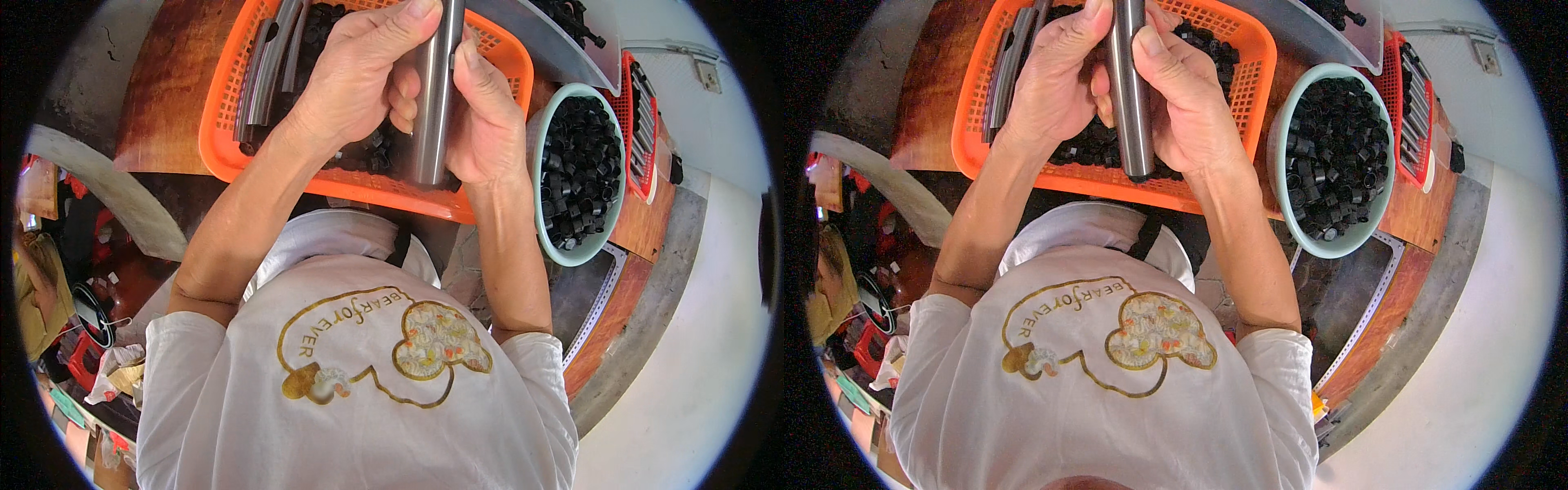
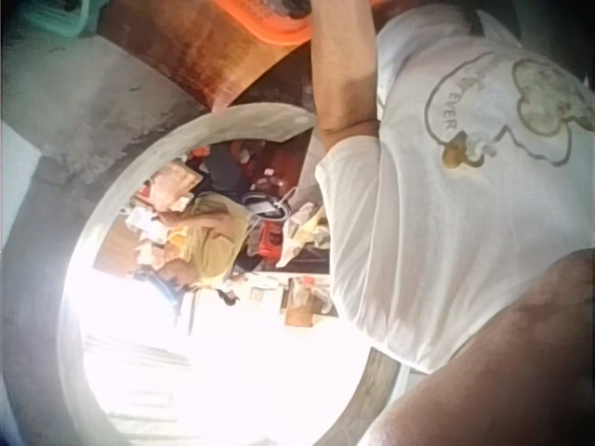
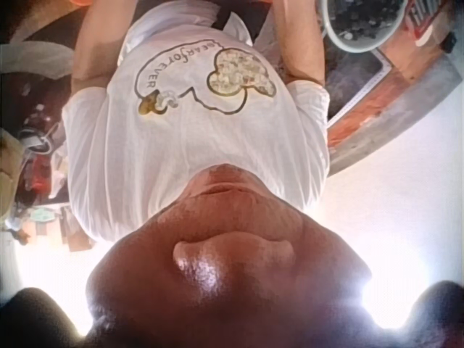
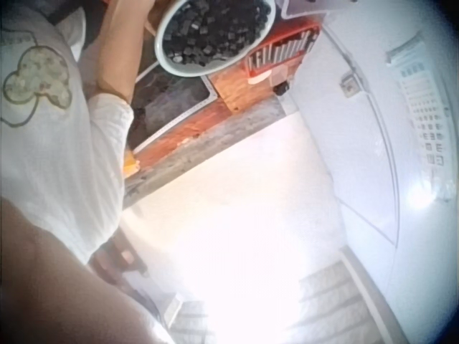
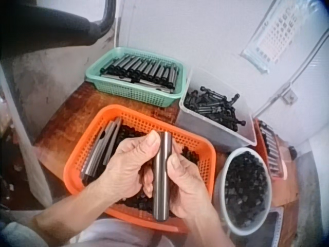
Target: The person repeatedly picks up cylindrical metal rods and black plastic caps, then presses the caps onto the rod ends. The person handles the parts one at a time, rotating the rods and caps to align them before seating the caps. The assembled units are placed back into the orange basket.
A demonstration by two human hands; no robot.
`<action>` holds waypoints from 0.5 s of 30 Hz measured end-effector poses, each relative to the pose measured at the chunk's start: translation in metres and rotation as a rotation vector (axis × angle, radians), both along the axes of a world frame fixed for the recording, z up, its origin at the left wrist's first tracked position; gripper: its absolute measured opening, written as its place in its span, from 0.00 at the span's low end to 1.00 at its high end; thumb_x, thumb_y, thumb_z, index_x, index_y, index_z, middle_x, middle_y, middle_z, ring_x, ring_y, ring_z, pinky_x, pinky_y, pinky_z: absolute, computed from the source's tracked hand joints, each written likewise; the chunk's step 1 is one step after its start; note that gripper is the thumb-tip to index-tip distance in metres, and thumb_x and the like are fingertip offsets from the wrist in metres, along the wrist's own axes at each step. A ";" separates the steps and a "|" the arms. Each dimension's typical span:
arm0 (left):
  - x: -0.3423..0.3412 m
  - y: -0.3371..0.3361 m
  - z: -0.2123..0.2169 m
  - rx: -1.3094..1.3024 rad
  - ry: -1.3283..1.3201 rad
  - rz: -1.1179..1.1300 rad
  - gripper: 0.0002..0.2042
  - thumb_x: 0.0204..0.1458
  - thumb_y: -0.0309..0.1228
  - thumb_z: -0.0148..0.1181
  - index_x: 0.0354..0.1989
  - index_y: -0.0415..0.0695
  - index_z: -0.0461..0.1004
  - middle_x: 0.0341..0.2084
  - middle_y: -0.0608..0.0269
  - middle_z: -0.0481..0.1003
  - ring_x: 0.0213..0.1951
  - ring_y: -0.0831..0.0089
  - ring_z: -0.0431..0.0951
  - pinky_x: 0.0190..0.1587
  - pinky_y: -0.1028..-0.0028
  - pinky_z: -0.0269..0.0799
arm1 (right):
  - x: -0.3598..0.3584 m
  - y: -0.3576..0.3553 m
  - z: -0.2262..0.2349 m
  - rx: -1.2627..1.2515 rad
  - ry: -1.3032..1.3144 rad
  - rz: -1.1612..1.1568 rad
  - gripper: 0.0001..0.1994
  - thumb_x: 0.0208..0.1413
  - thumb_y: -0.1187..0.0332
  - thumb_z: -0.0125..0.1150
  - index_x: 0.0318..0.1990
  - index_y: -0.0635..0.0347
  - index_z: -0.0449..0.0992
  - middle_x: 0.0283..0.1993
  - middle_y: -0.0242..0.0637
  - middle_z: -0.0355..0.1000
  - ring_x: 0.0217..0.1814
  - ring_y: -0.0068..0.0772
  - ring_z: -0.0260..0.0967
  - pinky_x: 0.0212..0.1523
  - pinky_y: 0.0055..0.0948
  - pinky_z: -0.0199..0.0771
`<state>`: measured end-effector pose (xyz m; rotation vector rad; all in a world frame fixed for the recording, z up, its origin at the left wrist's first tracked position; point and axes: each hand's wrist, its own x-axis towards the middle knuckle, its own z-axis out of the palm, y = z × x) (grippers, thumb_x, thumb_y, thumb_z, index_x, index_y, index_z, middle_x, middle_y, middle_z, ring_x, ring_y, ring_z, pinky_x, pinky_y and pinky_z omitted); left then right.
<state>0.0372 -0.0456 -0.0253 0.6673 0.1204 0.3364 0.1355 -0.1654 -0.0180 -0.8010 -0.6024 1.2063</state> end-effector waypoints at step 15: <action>0.000 -0.003 -0.007 0.423 0.150 0.172 0.24 0.70 0.49 0.49 0.52 0.37 0.75 0.29 0.67 0.74 0.23 0.82 0.68 0.24 0.78 0.67 | -0.010 0.005 0.007 -0.263 -0.284 -0.242 0.20 0.69 0.52 0.58 0.49 0.64 0.77 0.34 0.33 0.76 0.31 0.21 0.74 0.29 0.21 0.74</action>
